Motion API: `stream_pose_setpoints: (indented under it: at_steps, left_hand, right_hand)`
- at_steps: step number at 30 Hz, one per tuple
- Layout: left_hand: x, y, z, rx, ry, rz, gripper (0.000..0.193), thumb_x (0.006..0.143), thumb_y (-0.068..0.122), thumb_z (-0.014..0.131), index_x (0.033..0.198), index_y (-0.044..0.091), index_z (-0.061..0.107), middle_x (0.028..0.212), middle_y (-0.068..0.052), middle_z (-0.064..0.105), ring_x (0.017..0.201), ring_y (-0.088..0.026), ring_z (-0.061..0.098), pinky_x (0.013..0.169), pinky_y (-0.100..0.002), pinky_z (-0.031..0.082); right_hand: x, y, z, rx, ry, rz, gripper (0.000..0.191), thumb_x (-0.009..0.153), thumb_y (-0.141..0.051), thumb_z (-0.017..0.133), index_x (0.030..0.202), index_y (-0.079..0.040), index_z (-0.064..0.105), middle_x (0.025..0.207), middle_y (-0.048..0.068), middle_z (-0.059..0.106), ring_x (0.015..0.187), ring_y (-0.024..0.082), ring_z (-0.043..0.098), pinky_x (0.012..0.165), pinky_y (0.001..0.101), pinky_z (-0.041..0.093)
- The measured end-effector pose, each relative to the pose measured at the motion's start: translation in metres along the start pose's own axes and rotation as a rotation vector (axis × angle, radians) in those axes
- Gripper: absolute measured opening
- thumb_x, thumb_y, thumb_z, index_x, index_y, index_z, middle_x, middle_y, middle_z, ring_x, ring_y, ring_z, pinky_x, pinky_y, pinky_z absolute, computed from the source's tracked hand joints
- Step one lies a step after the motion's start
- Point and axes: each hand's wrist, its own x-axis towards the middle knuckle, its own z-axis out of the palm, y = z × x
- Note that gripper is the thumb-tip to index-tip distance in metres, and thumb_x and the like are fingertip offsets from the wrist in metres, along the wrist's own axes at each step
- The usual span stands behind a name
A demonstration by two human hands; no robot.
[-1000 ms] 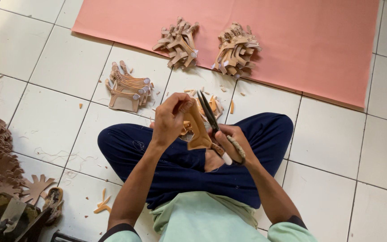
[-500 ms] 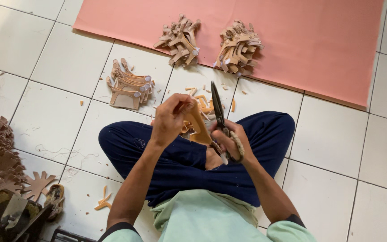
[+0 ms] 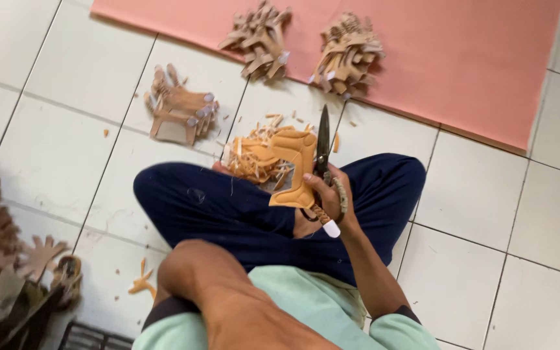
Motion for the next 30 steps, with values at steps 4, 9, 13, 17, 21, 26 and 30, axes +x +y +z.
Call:
stream_pose_setpoints:
  at_steps: [4,9,13,17,21,26,30]
  left_hand:
    - [0.017,0.019,0.004,-0.068,0.054,0.086,0.056,0.103,0.042,0.068,0.134,0.0,0.05,0.133,-0.018,0.051,0.124,-0.032,0.057,0.111,-0.04,0.051]
    - [0.004,0.031,-0.027,0.241,0.855,0.209,0.04,0.105,0.037,0.07,0.125,0.003,0.062,0.123,-0.013,0.06,0.117,-0.027,0.066,0.106,-0.038,0.058]
    - [-0.02,-0.028,-0.105,1.013,1.086,-0.574,0.058,0.096,0.03,0.07,0.137,-0.004,0.049,0.119,-0.011,0.065,0.098,-0.016,0.069,0.084,-0.029,0.058]
    - [-0.055,-0.066,-0.152,0.596,1.216,-0.56,0.045,0.098,0.03,0.07,0.126,-0.005,0.064,0.108,-0.014,0.074,0.095,-0.015,0.071,0.083,-0.028,0.057]
    - [-0.075,-0.069,-0.174,0.395,1.359,-0.433,0.043,0.101,0.03,0.062,0.129,-0.002,0.067,0.107,-0.015,0.076,0.088,-0.018,0.073,0.077,-0.027,0.057]
    - [-0.087,-0.046,-0.193,0.183,1.488,0.052,0.037,0.105,0.021,0.053,0.132,-0.002,0.064,0.112,-0.01,0.073,0.091,-0.013,0.07,0.081,-0.028,0.059]
    - [-0.086,-0.029,-0.195,0.186,1.547,0.137,0.021,0.1,0.011,0.063,0.118,0.003,0.059,0.097,-0.009,0.069,0.084,-0.016,0.072,0.08,-0.036,0.066]
  right_hand:
    - [0.002,-0.003,-0.001,0.052,0.007,0.025,0.023,0.093,-0.015,0.07,0.106,0.003,0.066,0.079,0.0,0.066,0.064,0.005,0.058,0.057,0.0215,0.048]
    - [0.014,-0.015,0.0,-0.175,0.209,-0.102,0.021,0.092,-0.012,0.073,0.105,0.004,0.068,0.07,0.0,0.061,0.055,0.005,0.052,0.049,0.0227,0.042]
    - [0.023,-0.027,0.013,-0.315,0.295,-0.333,0.019,0.096,-0.012,0.074,0.106,0.004,0.068,0.071,0.001,0.062,0.059,0.004,0.053,0.053,0.0218,0.044]
    - [0.036,-0.033,0.02,-0.101,0.122,-0.296,0.024,0.101,-0.017,0.071,0.114,0.003,0.07,0.083,-0.001,0.066,0.069,0.002,0.057,0.059,0.0189,0.047]
    - [0.042,-0.023,0.003,0.04,0.105,-0.245,0.033,0.1,-0.022,0.07,0.123,0.001,0.068,0.083,0.0,0.071,0.066,0.002,0.059,0.06,0.0173,0.046]
    - [0.02,0.01,0.0,-0.039,0.171,-0.226,0.052,0.088,-0.026,0.083,0.127,0.004,0.065,0.085,0.002,0.063,0.064,0.003,0.052,0.052,0.0194,0.04]
    - [0.001,0.021,0.008,0.024,-0.065,0.062,0.045,0.098,-0.04,0.066,0.112,0.003,0.07,0.07,0.0,0.064,0.049,0.004,0.051,0.041,0.0215,0.04]
